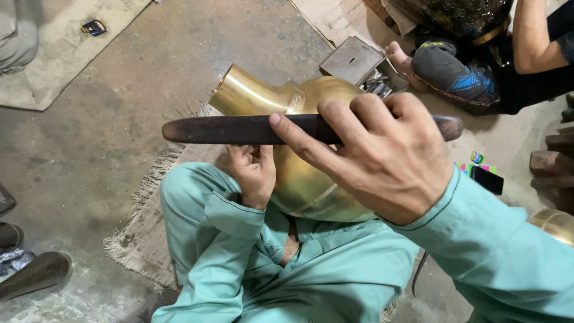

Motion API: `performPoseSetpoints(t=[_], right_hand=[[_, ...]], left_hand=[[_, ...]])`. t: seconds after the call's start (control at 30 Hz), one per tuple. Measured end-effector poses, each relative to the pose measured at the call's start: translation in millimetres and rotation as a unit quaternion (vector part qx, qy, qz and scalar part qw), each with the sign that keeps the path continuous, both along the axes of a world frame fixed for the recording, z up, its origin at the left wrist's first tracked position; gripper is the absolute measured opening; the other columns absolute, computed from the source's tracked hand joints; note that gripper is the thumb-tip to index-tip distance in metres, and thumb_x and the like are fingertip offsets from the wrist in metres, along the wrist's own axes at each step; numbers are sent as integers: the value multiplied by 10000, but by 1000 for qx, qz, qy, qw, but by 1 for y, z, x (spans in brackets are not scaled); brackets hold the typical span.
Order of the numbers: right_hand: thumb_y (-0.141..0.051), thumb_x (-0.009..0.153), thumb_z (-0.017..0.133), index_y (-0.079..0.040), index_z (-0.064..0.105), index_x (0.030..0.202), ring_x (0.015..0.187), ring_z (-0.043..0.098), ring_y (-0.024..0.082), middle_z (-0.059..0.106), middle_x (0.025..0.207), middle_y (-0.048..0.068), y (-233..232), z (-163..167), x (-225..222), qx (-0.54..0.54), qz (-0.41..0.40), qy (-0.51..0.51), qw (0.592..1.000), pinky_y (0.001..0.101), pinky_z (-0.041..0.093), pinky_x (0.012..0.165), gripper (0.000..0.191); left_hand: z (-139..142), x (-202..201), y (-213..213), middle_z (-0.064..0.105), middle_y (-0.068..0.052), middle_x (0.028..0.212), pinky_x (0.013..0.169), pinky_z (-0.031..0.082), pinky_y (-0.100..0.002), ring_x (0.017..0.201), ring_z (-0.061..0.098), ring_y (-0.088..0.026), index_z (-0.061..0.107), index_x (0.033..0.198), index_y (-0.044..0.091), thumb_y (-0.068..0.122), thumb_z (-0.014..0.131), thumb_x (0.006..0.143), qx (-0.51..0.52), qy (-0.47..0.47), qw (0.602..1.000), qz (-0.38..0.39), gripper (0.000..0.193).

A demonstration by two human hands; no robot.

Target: The person sits on the floor holding a large brass vessel on their lap and hammers a punch against the vessel's surface with a mallet, working around the seam to shape and smooth the brass. They reposition the punch and rotate the vessel as they strike different spots.

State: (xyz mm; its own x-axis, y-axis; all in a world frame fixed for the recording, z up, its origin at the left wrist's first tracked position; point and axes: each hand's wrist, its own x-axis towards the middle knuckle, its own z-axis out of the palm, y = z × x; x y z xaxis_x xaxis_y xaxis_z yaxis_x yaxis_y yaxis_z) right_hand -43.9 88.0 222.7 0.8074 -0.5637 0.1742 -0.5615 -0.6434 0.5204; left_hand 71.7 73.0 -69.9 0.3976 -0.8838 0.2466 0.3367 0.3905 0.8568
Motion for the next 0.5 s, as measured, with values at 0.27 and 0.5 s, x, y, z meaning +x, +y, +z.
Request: performPoseSetpoints(t=[0.27, 0.5], right_hand=[[-203, 876, 614, -289, 547, 1498, 819, 582, 194, 588, 1017, 23, -2, 2, -3, 63, 10, -41, 997, 344, 424, 665, 632], [-263, 897, 580, -267, 541, 1534, 794, 557, 183, 570, 989, 15, -6, -10, -3, 29, 25, 54, 998, 343, 423, 646, 638]], left_hand=[[-11, 0, 2, 668, -151, 1273, 912, 602, -274, 1136, 703, -188, 494, 1335, -45, 7, 678, 1012, 4, -42, 999, 18, 376], [6, 13, 6, 735, -126, 1086, 913, 576, -301, 1033, 725, -154, 669, 1134, -72, 10, 670, 1000, -6, -232, 971, 49, 157]])
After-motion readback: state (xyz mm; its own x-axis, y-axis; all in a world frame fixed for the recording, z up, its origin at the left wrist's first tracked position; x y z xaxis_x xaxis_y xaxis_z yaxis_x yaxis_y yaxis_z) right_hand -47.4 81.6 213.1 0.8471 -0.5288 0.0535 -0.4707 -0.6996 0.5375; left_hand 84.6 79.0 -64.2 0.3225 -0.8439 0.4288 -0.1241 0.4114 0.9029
